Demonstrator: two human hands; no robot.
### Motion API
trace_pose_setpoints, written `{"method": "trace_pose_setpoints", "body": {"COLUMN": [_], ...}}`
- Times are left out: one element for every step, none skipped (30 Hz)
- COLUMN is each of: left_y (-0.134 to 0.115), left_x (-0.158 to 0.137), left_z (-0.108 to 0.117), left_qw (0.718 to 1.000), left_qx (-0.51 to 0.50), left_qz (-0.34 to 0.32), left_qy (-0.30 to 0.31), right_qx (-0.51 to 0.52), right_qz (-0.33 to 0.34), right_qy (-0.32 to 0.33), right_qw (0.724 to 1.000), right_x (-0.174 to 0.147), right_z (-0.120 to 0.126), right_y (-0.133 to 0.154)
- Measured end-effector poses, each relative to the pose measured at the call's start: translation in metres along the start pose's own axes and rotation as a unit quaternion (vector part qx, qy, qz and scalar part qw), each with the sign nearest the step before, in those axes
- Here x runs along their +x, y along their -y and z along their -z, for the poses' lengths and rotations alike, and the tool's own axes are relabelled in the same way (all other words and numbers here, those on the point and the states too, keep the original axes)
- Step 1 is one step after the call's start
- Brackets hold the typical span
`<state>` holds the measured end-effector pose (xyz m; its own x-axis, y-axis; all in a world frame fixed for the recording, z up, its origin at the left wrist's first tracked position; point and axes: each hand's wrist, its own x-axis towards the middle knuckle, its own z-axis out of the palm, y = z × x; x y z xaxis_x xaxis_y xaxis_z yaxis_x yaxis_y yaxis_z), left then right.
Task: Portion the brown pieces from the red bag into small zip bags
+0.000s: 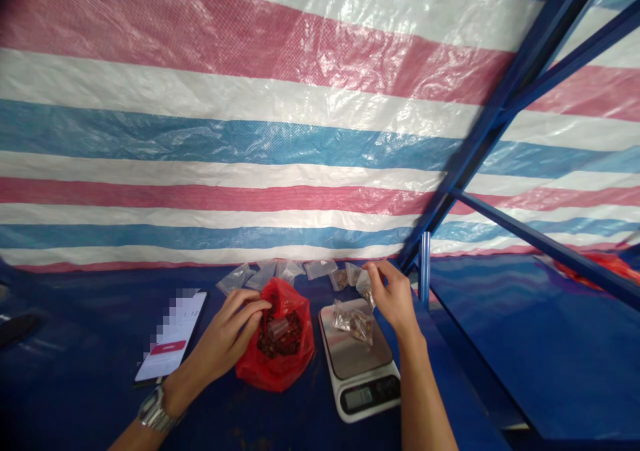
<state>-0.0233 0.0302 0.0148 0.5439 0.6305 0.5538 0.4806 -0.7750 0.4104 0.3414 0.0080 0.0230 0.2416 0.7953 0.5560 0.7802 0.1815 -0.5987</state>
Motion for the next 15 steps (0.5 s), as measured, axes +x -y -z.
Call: {"method": "trace_pose_setpoints", "body": {"left_y": [-0.0001,-0.0001,-0.0002,-0.0004,-0.0005,-0.0006,-0.0006,-0.0006,-0.0004,-0.0002,0.0001,0.0006,0.0011,0.0016,0.0021], "left_x": [0.0001,0.0003,0.0005,0.0007,0.0009,0.0011,0.0013,0.0015,0.0016,0.0017,0.0017,0.0017,0.0015,0.0013,0.0010], "left_z": [0.0003,0.0007,0.0012,0.0017,0.0021,0.0024,0.0026,0.0027,0.0026,0.0024,0.0021,0.0018,0.0015,0.0012,0.0011], "left_qw": [1.000,1.000,1.000,1.000,1.000,1.000,1.000,1.000,1.000,1.000,1.000,1.000,1.000,1.000,1.000], "left_qx": [0.000,0.001,0.002,0.002,0.003,0.004,0.005,0.007,0.007,0.007,0.007,0.006,0.005,0.005,0.004], "left_qz": [-0.003,-0.005,-0.007,-0.010,-0.014,-0.017,-0.019,-0.020,-0.021,-0.020,-0.019,-0.018,-0.016,-0.016,-0.018], "left_qy": [-0.002,-0.004,-0.006,-0.008,-0.010,-0.013,-0.015,-0.017,-0.020,-0.022,-0.023,-0.024,-0.024,-0.024,-0.025], "right_qx": [-0.001,-0.002,-0.003,-0.003,-0.003,-0.003,-0.003,-0.002,0.001,0.005,0.010,0.015,0.021,0.024,0.026], "right_qz": [0.000,0.000,0.000,0.001,0.002,0.003,0.003,0.003,0.001,-0.001,-0.003,-0.005,-0.006,-0.005,-0.004], "right_qy": [0.001,0.003,0.004,0.005,0.006,0.007,0.009,0.010,0.012,0.014,0.017,0.020,0.024,0.027,0.030], "right_qw": [1.000,1.000,1.000,1.000,1.000,1.000,1.000,1.000,1.000,1.000,1.000,1.000,0.999,0.999,0.999], "right_x": [0.0001,0.0001,0.0002,0.0003,0.0003,0.0003,0.0003,0.0002,0.0001,-0.0001,-0.0003,-0.0005,-0.0007,-0.0008,-0.0008], "right_z": [0.0000,0.0000,-0.0001,-0.0003,-0.0004,-0.0006,-0.0006,-0.0006,-0.0005,-0.0003,0.0000,0.0004,0.0008,0.0011,0.0015], "right_y": [0.0007,0.0010,0.0010,0.0008,0.0002,-0.0004,-0.0011,-0.0017,-0.0020,-0.0021,-0.0019,-0.0013,-0.0005,0.0005,0.0015]}}
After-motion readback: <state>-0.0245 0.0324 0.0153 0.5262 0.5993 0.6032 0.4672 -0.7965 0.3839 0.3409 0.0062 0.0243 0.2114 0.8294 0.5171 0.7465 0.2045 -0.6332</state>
